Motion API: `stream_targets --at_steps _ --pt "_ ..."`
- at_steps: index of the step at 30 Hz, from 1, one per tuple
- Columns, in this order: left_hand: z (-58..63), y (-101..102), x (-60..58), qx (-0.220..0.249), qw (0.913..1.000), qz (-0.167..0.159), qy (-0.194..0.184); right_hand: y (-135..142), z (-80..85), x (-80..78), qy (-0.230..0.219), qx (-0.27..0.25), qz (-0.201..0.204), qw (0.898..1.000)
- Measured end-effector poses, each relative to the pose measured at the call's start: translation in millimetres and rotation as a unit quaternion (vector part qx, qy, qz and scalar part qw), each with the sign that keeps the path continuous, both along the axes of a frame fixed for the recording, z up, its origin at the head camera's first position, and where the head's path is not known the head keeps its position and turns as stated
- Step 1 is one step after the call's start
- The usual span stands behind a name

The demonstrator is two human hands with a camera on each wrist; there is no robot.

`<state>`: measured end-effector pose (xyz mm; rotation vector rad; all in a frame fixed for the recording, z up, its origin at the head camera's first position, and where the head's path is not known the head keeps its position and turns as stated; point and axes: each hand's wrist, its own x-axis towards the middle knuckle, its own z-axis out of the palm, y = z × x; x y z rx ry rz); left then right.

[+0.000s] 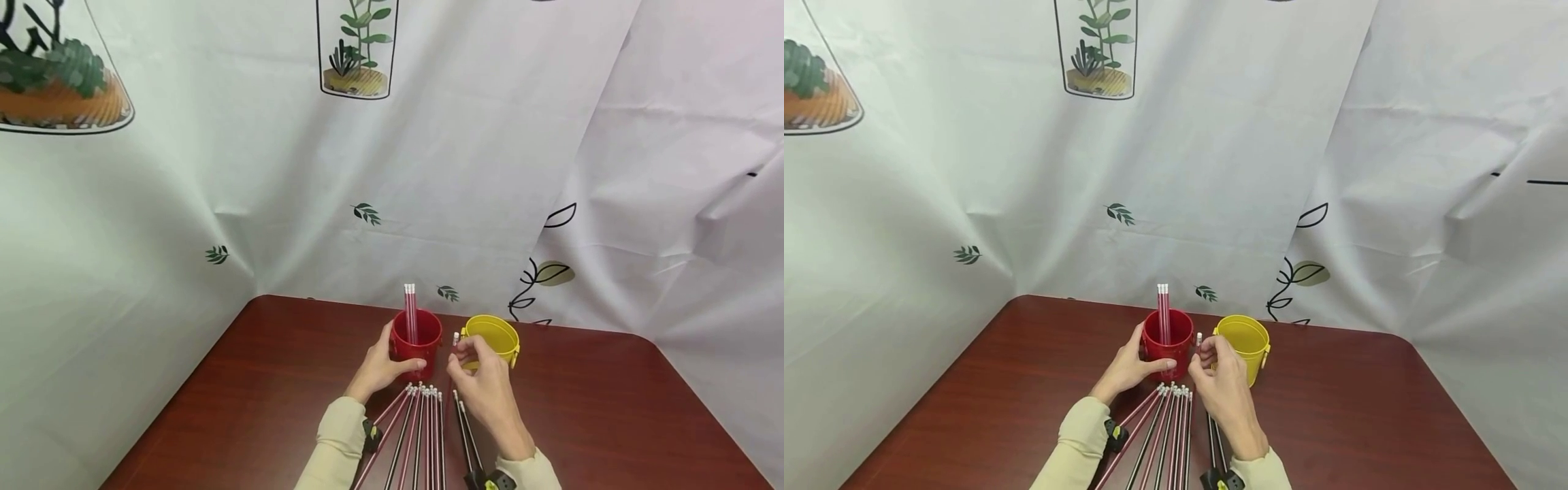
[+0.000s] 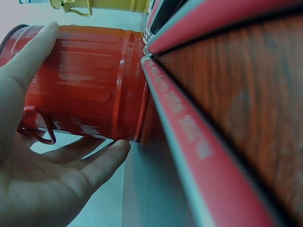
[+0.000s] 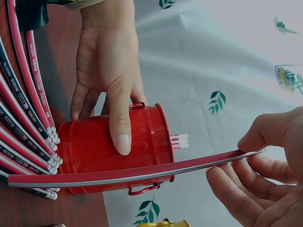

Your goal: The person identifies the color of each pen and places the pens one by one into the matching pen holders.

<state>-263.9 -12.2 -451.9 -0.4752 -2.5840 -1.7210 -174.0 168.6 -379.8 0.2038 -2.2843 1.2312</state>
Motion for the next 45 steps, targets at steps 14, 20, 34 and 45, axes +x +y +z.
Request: stream_targets --at_steps 14,20,34,45 --pt "0.8 0.5 -1.0 0.003 1.0 -0.004 0.007 1.7 2.1 0.0 0.008 -0.009 0.014 1.0" --pt "3.5 0.1 -3.7 0.009 0.9999 -0.006 0.012 -0.6 5.3 -1.6 0.014 -0.009 0.018 1.0" --pt "-1.0 1.1 -2.8 0.015 0.9995 0.0 0.026 -5.2 0.6 1.2 0.015 -0.003 0.016 1.0" --pt "2.8 3.0 0.6 0.037 0.9987 -0.01 0.035 -8.1 5.1 1.4 0.032 -0.001 0.01 0.999"
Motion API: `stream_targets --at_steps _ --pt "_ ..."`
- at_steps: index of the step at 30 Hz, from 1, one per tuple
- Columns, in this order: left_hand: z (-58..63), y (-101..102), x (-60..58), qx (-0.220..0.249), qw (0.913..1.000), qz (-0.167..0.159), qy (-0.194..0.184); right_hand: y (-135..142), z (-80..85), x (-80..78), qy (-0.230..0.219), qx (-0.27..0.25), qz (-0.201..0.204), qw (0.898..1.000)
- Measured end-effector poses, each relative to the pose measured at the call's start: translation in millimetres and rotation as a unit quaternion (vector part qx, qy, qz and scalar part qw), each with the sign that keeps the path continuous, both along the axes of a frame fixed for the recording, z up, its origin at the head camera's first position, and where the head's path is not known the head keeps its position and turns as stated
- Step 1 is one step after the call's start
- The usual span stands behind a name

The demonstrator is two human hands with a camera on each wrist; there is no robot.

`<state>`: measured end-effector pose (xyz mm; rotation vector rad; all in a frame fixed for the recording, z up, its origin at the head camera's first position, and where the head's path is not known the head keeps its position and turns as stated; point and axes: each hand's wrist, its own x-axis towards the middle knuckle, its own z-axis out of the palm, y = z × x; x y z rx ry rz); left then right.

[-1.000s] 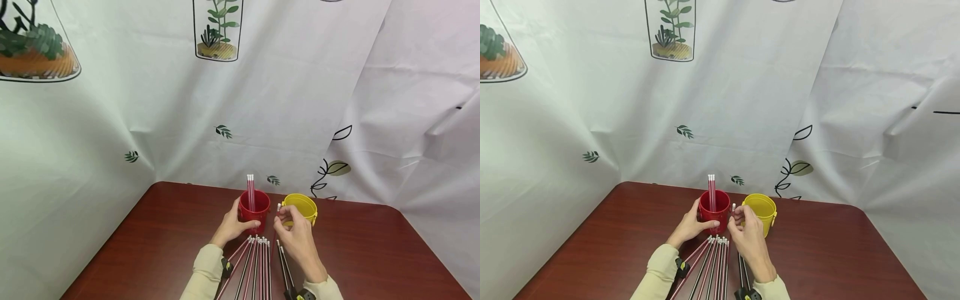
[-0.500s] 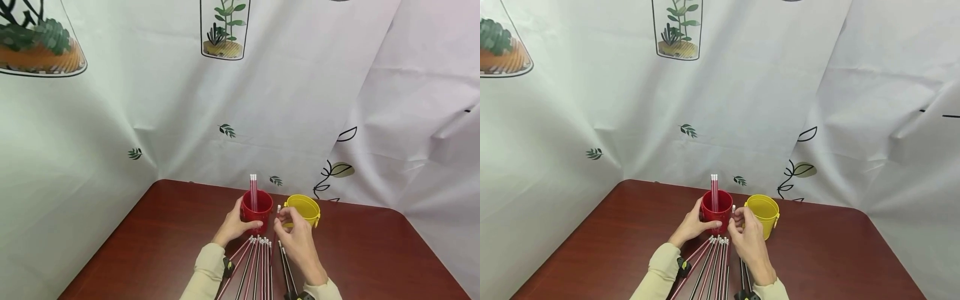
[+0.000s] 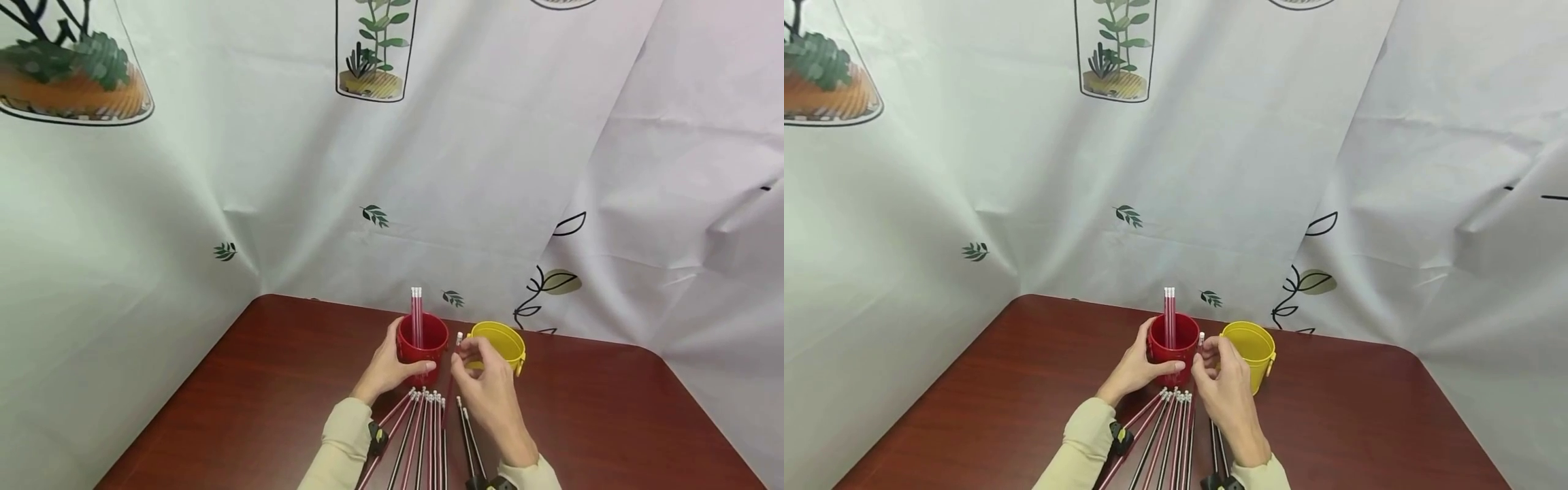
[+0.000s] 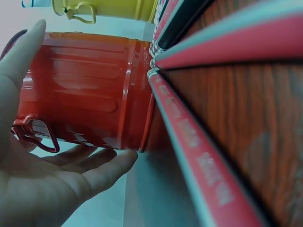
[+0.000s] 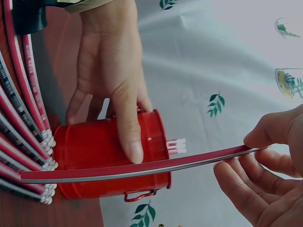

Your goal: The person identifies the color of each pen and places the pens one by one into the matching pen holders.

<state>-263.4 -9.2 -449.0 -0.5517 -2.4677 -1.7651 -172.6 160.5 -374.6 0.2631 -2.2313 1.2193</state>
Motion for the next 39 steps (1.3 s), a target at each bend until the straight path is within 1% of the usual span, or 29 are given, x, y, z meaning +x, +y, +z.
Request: stream_targets --at_steps 4,7,9,16,20,25,30,34,39 --pt "-2.1 0 -0.3 0.006 1.0 -0.007 0.0 -3 6.8 -4.2 0.016 0.005 0.003 1.0" --pt "-2.2 -1 -0.1 0.003 1.0 -0.009 0.0 -4 15.0 -7.9 0.03 0.006 0.004 1.0" --pt "-1.0 -2 0.2 0.001 0.9999 -0.01 0.002 -5 22.2 -10.6 0.04 0.008 0.002 0.999" --pt "1.5 -4 -1.8 0.0 0.9998 -0.013 -0.013 -2 49.2 -23.6 0.075 -0.003 0.01 0.997" --pt "2.4 -3 -2.2 -0.005 0.9998 -0.01 -0.018 -2 63.6 -31.9 0.081 -0.012 0.015 0.996" --pt "1.5 -1 -1.5 -0.013 0.9995 -0.005 -0.027 -5 75.9 -41.4 0.086 -0.005 0.015 0.996" --pt "1.5 -1 0.8 -0.014 0.9997 -0.003 -0.02 -9 80.9 -47.7 0.095 -0.002 0.016 0.995" --pt "-0.1 -1 2.1 -0.014 0.9997 -0.007 -0.02 -12 79.9 -52.6 0.099 0.0 0.021 0.995" --pt "1.5 -3 2.0 -0.012 0.9998 -0.006 -0.012 -16 76.2 -57.5 0.098 0.013 0.013 0.995"
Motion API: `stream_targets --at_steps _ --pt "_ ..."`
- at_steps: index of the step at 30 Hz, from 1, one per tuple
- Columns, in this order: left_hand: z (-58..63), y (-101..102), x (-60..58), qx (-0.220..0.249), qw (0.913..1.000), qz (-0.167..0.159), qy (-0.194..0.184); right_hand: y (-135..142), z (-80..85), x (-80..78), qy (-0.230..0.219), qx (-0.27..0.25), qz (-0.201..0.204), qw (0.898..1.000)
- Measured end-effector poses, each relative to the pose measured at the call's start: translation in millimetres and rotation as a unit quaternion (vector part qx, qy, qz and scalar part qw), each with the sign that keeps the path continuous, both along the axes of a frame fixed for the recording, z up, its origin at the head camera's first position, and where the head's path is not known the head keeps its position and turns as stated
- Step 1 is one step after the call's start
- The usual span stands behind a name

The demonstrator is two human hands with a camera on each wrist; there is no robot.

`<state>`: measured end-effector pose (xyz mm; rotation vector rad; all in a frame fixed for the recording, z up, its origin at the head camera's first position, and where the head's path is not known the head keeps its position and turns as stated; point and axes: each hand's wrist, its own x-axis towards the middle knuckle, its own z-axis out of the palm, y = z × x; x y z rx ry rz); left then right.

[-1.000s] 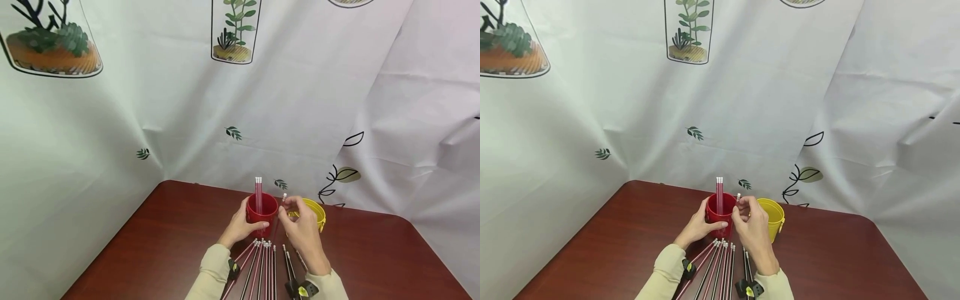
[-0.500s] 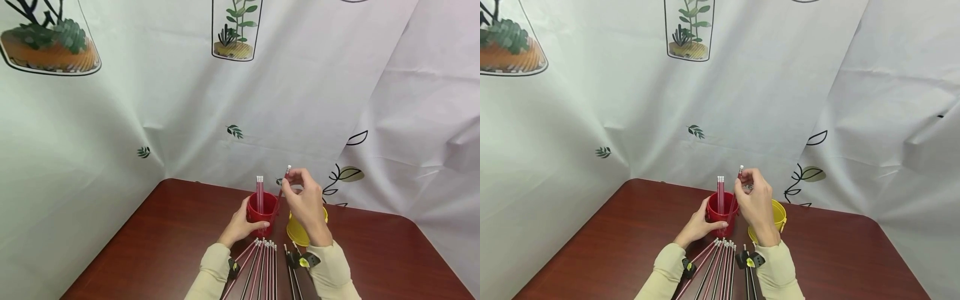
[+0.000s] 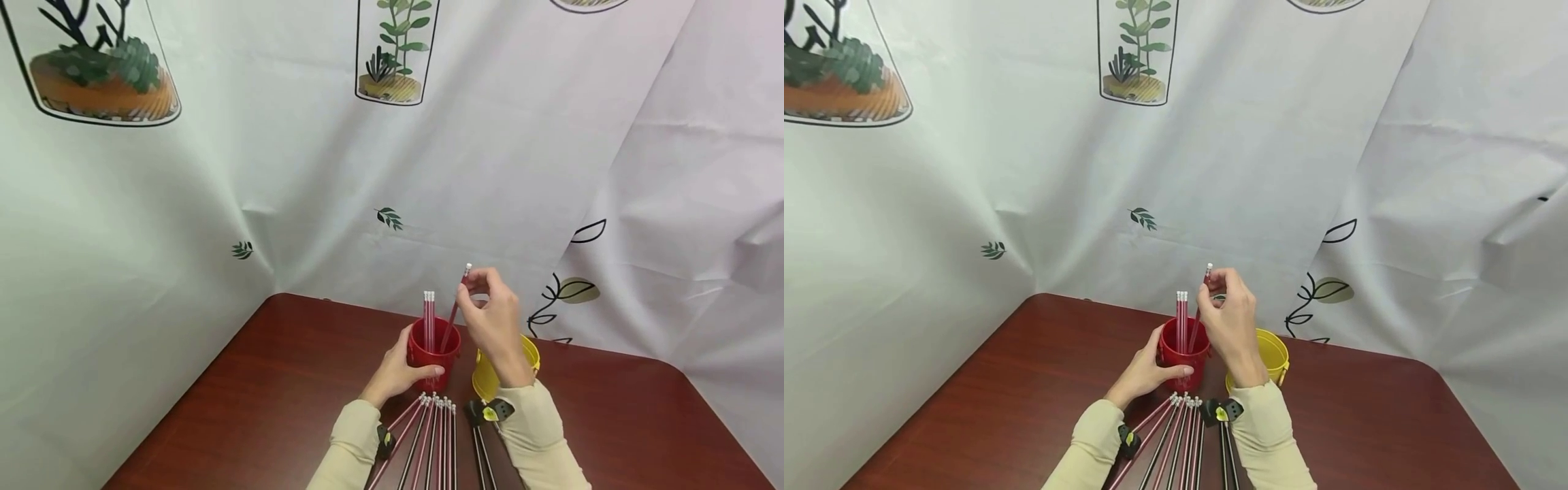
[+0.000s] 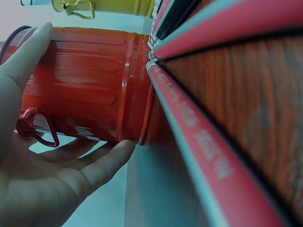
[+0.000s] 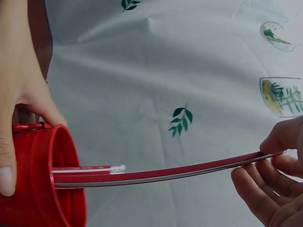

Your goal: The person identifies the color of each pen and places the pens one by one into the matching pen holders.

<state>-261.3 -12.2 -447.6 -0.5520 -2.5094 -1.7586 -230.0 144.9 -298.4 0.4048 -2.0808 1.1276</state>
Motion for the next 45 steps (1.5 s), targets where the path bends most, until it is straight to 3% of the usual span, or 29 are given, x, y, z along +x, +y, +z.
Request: stream_targets --at_steps 28,45 --pt "-1.0 -1 0.4 -0.01 0.9999 0.009 -0.002 -6 -62.9 -1.5 -0.082 0.017 0.01 0.996" --pt "-1.5 -1 0.4 -0.013 0.9998 0.011 -0.004 -8 -82.7 -0.3 -0.112 0.009 0.015 0.994"
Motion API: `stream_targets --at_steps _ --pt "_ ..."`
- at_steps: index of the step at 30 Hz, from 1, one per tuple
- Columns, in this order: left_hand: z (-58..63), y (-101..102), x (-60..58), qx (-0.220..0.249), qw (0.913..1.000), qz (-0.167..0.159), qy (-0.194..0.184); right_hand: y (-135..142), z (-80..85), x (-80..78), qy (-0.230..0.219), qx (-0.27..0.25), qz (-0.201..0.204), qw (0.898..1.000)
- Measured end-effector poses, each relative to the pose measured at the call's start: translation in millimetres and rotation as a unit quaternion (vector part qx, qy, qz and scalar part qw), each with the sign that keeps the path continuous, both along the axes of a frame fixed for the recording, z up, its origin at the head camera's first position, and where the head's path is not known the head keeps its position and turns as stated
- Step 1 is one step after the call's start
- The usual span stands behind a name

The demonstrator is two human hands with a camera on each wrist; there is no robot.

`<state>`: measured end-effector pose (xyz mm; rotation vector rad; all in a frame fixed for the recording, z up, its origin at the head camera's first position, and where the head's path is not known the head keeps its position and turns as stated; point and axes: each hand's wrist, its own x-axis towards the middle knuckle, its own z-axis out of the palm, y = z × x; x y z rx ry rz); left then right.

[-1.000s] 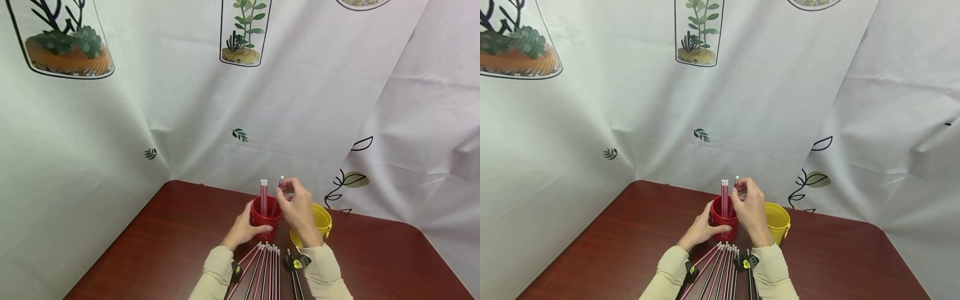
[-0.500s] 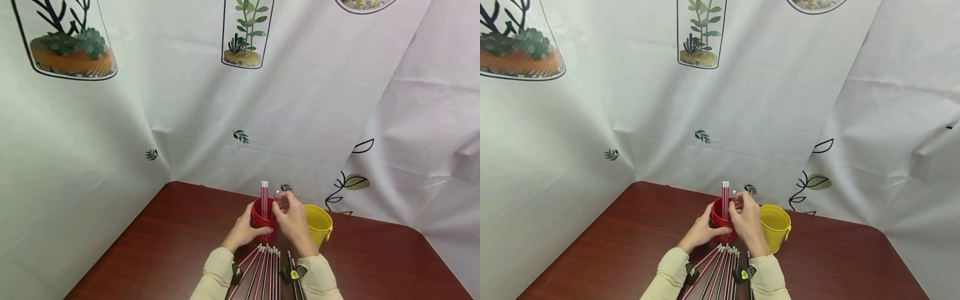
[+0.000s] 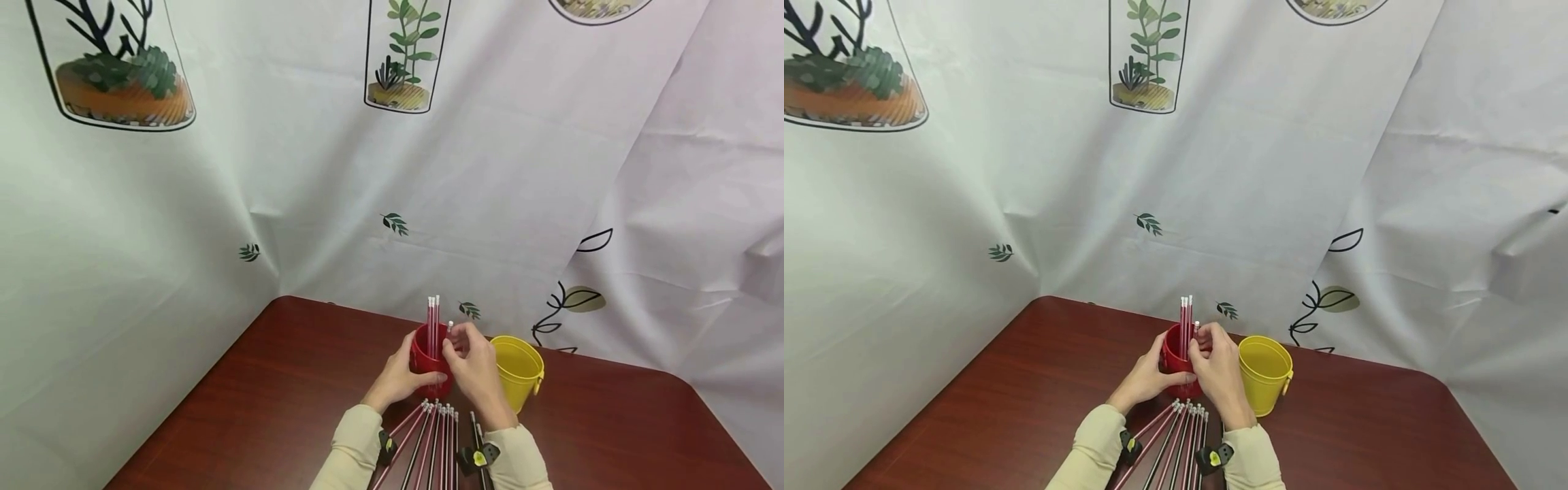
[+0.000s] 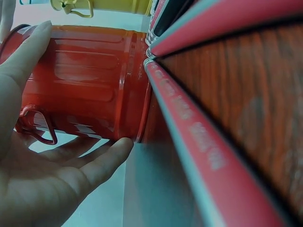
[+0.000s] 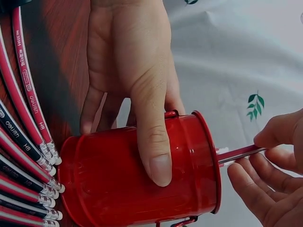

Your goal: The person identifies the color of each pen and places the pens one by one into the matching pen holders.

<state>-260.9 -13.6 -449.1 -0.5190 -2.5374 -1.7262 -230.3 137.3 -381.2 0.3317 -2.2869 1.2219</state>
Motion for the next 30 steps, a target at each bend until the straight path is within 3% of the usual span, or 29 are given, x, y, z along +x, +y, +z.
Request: stream_targets --at_steps 8,19,25,30 --pt "-1.1 -1 0.7 0.005 1.0 -0.002 -0.004 3 -4.4 4.0 -0.026 0.004 -0.004 1.0" --pt "-0.6 -1 0.2 0.006 1.0 0.002 -0.002 14 -11.2 17.8 -0.015 0.009 -0.029 0.999" --pt "-2.8 -1 0.5 0.009 1.0 -0.001 -0.001 19 -19.1 27.4 -0.065 0.034 -0.048 0.996" --pt "-2.1 0 2.2 0.006 1.0 -0.001 0.003 23 -23.1 29.3 -0.116 0.078 -0.032 0.99"
